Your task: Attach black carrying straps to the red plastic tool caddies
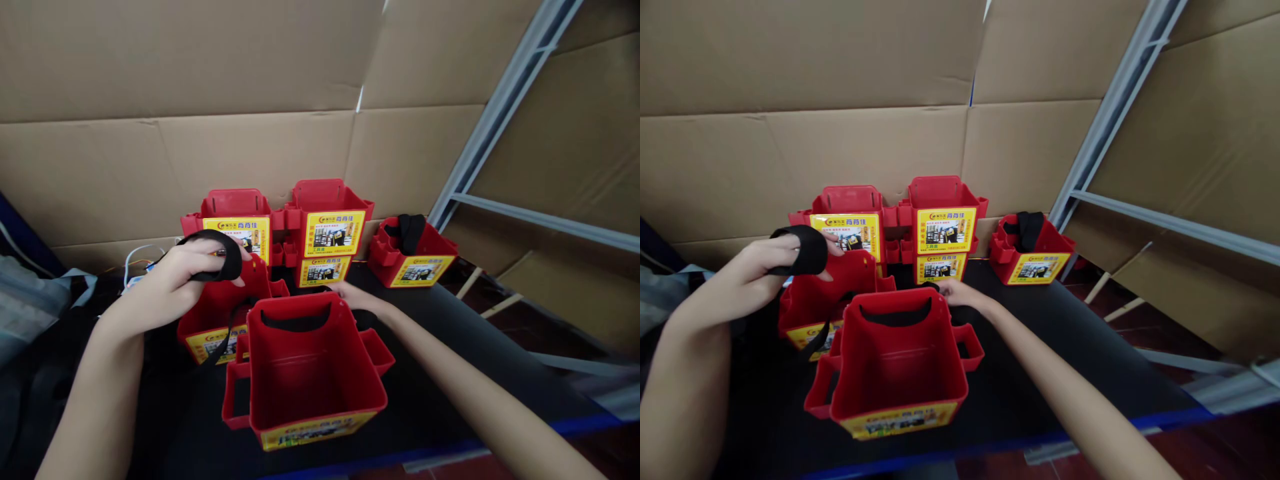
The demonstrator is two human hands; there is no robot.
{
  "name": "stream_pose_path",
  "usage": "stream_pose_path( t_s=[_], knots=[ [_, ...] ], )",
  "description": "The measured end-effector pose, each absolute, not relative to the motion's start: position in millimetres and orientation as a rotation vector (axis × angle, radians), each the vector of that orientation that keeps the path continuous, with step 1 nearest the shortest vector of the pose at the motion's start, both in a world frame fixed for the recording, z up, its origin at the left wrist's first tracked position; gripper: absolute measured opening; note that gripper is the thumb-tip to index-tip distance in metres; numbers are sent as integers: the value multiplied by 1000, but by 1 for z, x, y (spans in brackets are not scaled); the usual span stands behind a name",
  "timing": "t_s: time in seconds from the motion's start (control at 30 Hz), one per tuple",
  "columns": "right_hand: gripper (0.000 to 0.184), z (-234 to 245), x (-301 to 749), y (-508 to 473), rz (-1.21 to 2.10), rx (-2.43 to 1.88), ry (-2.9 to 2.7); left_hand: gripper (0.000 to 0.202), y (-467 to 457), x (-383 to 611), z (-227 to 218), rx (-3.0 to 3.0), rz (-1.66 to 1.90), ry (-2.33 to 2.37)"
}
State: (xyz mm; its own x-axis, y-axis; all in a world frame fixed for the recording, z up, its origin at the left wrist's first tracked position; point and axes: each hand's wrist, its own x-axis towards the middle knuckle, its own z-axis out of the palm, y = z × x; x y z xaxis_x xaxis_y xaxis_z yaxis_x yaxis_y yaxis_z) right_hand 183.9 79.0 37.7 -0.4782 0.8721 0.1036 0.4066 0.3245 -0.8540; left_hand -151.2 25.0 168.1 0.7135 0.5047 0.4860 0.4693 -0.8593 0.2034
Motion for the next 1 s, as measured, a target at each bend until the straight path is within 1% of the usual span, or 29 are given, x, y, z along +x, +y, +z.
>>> stream_pose_path(
  t_s=[0.13, 0.23, 0.27, 0.33, 0.37, 0.43, 0.47, 0.53, 0.6, 0.63, 0.73, 0.8, 0.87, 0.9, 0.93, 1.0],
  knots=[
    [10, 83, 184, 75, 1045, -1018, -1772, 42, 26, -126, 188, 2946, 831, 675],
    [25, 119, 167, 64, 1170, -835, -1545, 38, 31, -100, 206, 2941, 693, 541],
    [26, 128, 159, 60, 1254, -777, -1496, 37, 33, -91, 210, 2921, 579, 513],
    [21, 141, 139, 52, 1500, -720, -1447, 33, 39, -76, 213, 2843, 352, 469],
    [22, 144, 130, 50, 1642, -714, -1432, 32, 42, -70, 212, 2794, 268, 454],
    [36, 147, 115, 48, 1865, -741, -1416, 30, 45, -63, 204, 2701, 180, 460],
    [38, 147, 109, 48, 1908, -762, -1407, 28, 45, -62, 198, 2662, 174, 491],
    [29, 145, 102, 54, 1866, -785, -1385, 26, 41, -62, 184, 2614, 200, 579],
    [16, 143, 99, 63, 1781, -734, -1344, 24, 32, -67, 171, 2608, 256, 690],
    [13, 142, 100, 68, 1760, -686, -1318, 24, 26, -70, 166, 2623, 265, 748],
    [13, 142, 106, 79, 1708, -548, -1262, 26, 11, -86, 159, 2640, 229, 840],
    [15, 143, 112, 80, 1604, -549, -1321, 31, 7, -99, 162, 2568, 294, 822],
    [17, 145, 117, 75, 1440, -625, -1488, 57, 9, -107, 167, 2386, 543, 810],
    [17, 146, 119, 71, 1336, -674, -1603, 65, 12, -108, 168, 2257, 713, 827],
    [17, 148, 119, 66, 1213, -713, -1729, 65, 16, -105, 169, 2109, 889, 846],
    [14, 150, 118, 56, 944, -749, -1975, 52, 27, -91, 166, 1812, 1161, 853]
  ],
)
